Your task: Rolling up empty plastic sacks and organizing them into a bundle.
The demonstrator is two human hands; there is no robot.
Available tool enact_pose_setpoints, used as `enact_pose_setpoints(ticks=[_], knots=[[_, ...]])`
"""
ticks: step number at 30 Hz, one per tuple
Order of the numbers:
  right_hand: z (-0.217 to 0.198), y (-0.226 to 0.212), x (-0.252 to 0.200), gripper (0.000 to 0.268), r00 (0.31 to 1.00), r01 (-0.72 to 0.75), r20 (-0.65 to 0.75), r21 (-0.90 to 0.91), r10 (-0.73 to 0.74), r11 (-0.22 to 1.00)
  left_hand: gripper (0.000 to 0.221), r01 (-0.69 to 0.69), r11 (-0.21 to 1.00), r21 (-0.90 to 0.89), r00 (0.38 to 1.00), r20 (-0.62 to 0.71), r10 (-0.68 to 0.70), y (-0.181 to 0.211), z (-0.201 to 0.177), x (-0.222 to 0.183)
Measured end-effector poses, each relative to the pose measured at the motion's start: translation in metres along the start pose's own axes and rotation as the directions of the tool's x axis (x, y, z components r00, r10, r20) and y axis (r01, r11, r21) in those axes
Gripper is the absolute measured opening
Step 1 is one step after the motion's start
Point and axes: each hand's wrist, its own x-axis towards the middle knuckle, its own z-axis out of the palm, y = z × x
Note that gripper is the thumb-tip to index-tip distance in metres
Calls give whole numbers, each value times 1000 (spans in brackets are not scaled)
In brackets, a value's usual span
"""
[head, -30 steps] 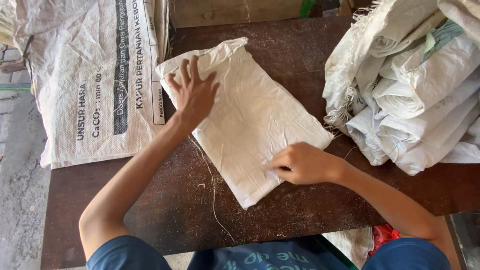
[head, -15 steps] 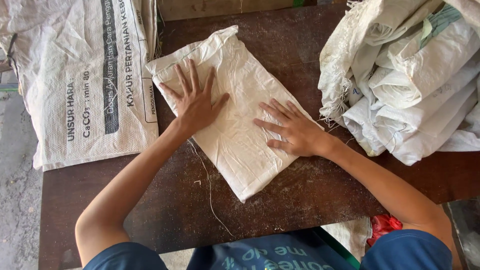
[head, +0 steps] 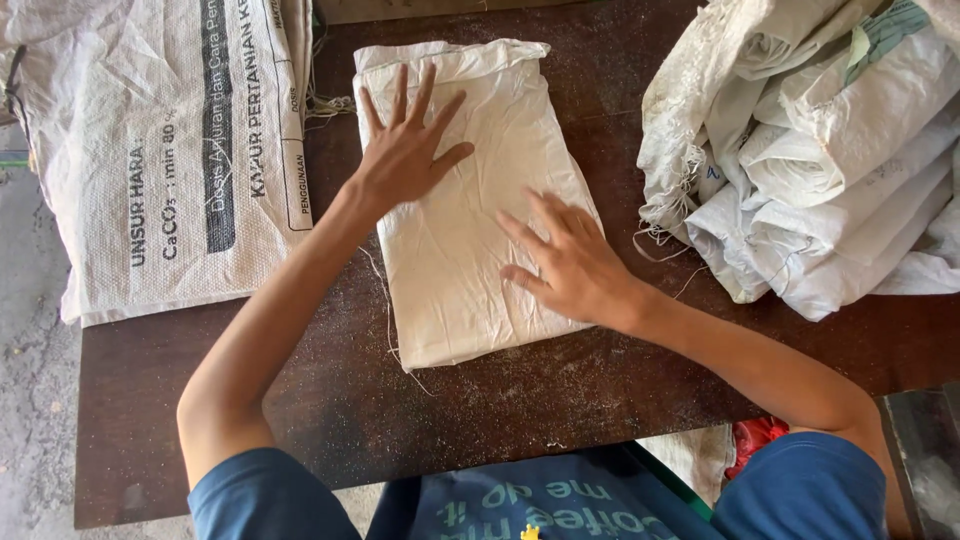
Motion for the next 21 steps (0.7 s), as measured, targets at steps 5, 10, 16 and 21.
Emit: enact_pose_setpoints(ticks=[5, 10, 16, 21], knots=[[-1, 19, 30, 79, 938, 159, -296, -103, -183, 982, 80, 78, 994, -76, 995, -52, -82, 35, 0, -34], [13, 28, 59, 81, 982, 125, -144, -2, -124, 992, 85, 152, 988, -2, 988, -11, -152, 45, 18, -46], [21, 16, 51, 78, 998, 10, -66, 59, -6, 998, 88, 50, 999, 21, 999, 21, -50, 33, 23, -37], [25, 19, 50, 80, 993, -1, -116, 82, 10, 997, 88, -6, 1000, 26, 1000, 12, 6, 29, 22, -31]])
